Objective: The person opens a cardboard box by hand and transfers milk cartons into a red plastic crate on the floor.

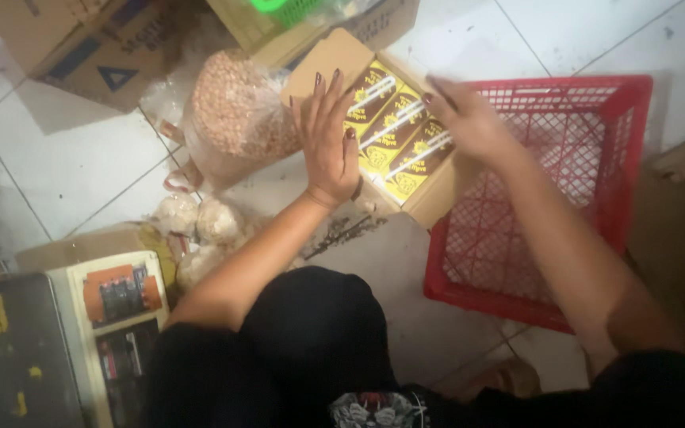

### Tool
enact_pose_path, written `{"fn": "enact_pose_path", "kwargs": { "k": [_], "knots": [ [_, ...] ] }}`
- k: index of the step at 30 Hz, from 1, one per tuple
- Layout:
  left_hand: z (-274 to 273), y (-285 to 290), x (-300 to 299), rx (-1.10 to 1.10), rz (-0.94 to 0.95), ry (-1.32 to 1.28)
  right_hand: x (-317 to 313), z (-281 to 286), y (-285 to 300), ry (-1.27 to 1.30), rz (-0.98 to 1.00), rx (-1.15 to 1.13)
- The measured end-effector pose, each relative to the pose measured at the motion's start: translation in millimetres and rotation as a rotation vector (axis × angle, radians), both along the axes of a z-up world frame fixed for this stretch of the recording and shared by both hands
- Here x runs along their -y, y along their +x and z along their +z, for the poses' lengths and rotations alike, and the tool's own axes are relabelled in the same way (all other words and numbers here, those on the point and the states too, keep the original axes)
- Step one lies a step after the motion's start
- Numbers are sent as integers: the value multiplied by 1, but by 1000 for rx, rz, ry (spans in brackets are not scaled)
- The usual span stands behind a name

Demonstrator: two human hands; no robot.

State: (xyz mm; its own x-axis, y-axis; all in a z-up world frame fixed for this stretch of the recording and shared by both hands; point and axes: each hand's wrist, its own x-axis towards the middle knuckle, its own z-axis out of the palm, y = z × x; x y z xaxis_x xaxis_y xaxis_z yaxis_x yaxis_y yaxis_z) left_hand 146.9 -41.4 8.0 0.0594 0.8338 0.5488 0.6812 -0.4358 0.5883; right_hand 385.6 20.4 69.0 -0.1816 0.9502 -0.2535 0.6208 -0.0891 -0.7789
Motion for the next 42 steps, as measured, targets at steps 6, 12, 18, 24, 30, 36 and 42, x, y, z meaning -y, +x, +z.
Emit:
{"fn": "enact_pose_path", "kwargs": {
  "k": [6,12,18,24,30,36,42],
  "knots": [
    [-1,-20,-16,167,-148,-36,32,-31,-2,116,-21,-48],
    [-12,-5,-10,182,95,-133,42,-44,-5,329,-75,21],
    [-30,13,-5,688,31,-285,38,-46,-3,394,-50,82],
    [-30,14,-10,837,-32,-302,37,-39,0,322,-49,-40],
    [-37,1,-13,778,-96,-330,0,-19,-10,199,72,93],
    [-42,-22,-24,804,-130,-454,-15,-23,-39,-15,-76,20],
    [-35,-24,-27,834,-208,-501,25,0,-42,68,-85,-105]
  ]
}}
